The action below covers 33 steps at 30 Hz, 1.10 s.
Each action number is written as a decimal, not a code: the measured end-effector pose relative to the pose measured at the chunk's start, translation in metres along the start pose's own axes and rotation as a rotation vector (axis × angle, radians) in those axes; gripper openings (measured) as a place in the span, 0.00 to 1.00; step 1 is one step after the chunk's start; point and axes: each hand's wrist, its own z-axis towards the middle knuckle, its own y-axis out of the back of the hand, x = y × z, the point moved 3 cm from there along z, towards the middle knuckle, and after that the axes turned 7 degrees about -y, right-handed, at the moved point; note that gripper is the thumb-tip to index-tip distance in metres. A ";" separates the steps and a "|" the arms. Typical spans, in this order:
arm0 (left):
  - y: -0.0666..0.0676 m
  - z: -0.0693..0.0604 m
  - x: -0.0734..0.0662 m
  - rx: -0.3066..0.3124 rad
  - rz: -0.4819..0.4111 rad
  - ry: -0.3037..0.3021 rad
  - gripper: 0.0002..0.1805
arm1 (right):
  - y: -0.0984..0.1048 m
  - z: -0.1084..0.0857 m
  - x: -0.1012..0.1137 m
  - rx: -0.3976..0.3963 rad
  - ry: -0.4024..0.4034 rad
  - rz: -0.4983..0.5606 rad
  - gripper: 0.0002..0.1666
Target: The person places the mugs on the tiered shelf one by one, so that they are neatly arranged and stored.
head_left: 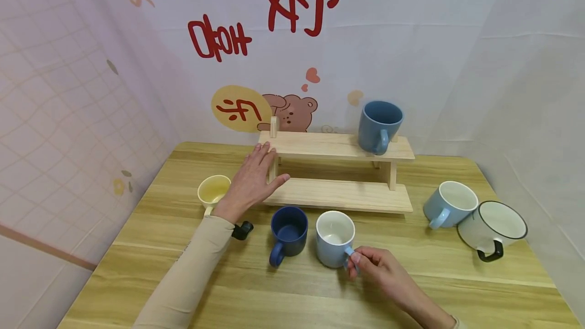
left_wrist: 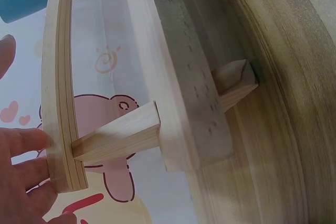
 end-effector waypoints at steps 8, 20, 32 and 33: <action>0.001 -0.001 0.000 -0.001 -0.009 0.001 0.48 | 0.005 0.007 0.016 -0.090 0.045 0.027 0.15; 0.001 -0.002 0.001 -0.006 -0.005 -0.005 0.48 | 0.017 0.018 0.051 -0.187 0.111 0.082 0.17; 0.000 -0.001 0.001 -0.007 -0.011 -0.013 0.48 | 0.025 0.035 0.081 -0.339 0.151 0.069 0.18; 0.001 -0.001 0.000 -0.007 -0.011 -0.013 0.48 | 0.025 0.036 0.083 -0.346 0.158 0.074 0.18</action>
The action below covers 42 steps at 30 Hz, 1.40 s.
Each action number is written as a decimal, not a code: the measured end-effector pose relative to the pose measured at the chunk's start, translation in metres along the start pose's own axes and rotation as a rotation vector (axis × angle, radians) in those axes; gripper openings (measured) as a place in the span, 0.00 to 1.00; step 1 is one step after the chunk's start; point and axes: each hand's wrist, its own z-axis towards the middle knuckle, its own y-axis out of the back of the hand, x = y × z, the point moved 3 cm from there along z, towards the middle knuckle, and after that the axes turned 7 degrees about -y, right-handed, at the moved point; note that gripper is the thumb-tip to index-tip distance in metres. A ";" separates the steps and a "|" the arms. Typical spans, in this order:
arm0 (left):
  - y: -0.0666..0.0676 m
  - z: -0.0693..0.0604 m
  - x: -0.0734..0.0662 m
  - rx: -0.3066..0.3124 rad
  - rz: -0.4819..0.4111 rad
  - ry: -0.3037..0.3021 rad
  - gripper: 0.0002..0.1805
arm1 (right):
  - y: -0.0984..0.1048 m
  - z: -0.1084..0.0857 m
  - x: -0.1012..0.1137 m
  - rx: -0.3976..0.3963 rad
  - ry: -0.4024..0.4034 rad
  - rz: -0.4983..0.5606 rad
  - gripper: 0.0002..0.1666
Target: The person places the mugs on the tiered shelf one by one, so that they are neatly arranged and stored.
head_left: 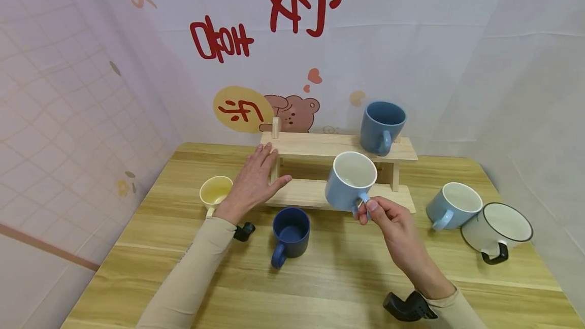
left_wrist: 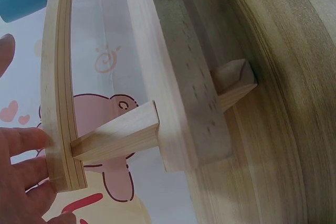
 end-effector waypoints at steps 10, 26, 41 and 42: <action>-0.002 0.000 0.000 0.008 0.002 0.010 0.48 | -0.004 0.020 0.021 -0.050 0.040 0.022 0.19; -0.002 -0.001 -0.001 0.003 0.011 0.011 0.48 | -0.009 0.060 0.033 -0.133 0.110 0.067 0.22; -0.002 0.000 0.000 0.006 0.010 0.013 0.49 | -0.010 0.098 0.026 -0.208 0.087 0.012 0.26; -0.002 0.001 0.000 0.007 0.009 0.013 0.49 | -0.010 0.101 0.025 -0.215 0.081 0.008 0.26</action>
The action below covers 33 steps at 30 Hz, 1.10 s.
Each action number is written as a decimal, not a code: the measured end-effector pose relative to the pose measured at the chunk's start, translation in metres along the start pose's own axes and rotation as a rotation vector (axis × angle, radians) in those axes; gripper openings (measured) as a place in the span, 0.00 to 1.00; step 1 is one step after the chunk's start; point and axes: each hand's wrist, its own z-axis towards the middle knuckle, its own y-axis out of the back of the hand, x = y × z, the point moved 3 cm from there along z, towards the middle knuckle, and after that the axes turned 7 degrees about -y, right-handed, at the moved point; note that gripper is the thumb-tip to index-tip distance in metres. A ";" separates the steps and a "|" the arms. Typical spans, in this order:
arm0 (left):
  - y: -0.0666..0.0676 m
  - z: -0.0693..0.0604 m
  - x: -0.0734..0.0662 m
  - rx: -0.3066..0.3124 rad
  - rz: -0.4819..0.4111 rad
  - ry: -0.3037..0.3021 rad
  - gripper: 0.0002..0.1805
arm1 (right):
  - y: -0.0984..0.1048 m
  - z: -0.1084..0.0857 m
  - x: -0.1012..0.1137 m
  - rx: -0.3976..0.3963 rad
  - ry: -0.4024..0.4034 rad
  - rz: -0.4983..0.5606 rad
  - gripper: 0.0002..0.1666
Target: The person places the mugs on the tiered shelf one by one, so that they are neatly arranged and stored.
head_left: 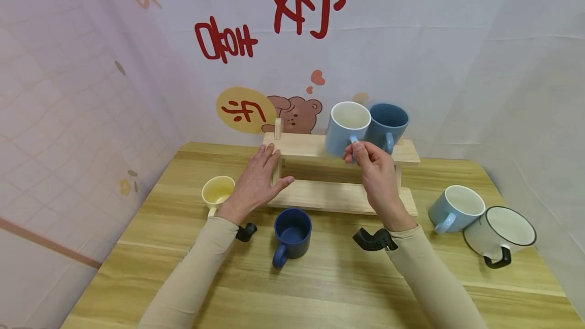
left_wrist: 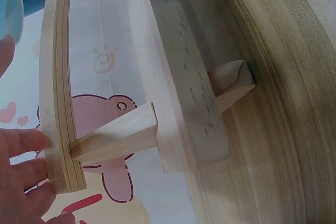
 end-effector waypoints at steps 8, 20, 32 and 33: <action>0.001 0.002 0.000 0.000 0.002 -0.010 0.48 | -0.006 0.017 -0.008 -0.046 0.001 -0.002 0.26; 0.001 0.002 0.000 -0.002 -0.001 0.000 0.48 | -0.009 0.033 -0.022 -0.082 -0.021 -0.005 0.25; 0.001 0.002 0.000 -0.001 -0.001 0.001 0.49 | -0.011 0.039 -0.029 -0.092 -0.067 -0.004 0.26; 0.001 0.002 0.000 -0.005 -0.002 -0.001 0.49 | -0.011 0.039 -0.029 -0.092 -0.071 -0.006 0.26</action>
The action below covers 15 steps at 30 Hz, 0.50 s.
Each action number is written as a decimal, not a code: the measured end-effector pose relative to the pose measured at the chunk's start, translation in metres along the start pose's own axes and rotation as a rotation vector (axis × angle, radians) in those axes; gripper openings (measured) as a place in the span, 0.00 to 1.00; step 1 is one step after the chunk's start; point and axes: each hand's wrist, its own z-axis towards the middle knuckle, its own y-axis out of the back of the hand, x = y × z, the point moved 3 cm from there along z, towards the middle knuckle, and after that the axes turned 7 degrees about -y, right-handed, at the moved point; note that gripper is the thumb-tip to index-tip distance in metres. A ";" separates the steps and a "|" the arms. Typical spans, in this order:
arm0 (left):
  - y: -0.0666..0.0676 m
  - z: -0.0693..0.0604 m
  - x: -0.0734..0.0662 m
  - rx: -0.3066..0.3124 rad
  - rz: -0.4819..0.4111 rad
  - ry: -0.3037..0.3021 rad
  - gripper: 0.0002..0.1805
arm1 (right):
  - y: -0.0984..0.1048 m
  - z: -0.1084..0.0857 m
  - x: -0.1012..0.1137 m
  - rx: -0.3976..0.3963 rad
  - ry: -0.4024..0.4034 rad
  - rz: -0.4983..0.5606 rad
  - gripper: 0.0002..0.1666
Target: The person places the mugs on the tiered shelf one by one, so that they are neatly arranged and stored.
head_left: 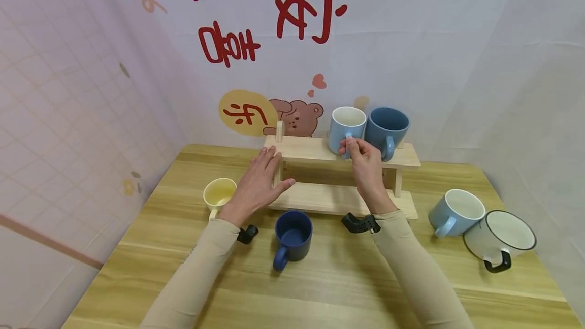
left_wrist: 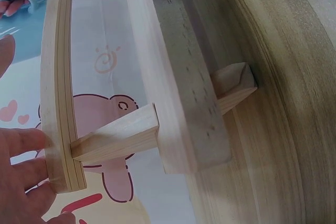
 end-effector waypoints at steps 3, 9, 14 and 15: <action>-0.001 0.000 -0.001 -0.009 -0.004 -0.004 0.48 | 0.001 0.001 -0.001 -0.004 -0.007 -0.013 0.26; -0.002 -0.002 -0.002 -0.010 -0.015 -0.007 0.48 | 0.005 0.003 -0.005 0.008 -0.032 -0.049 0.26; -0.003 -0.003 -0.002 0.009 -0.015 0.011 0.50 | 0.007 0.005 -0.006 0.041 -0.054 -0.092 0.28; -0.003 -0.003 -0.002 0.013 -0.011 0.015 0.50 | 0.007 0.005 -0.006 0.047 -0.059 -0.100 0.29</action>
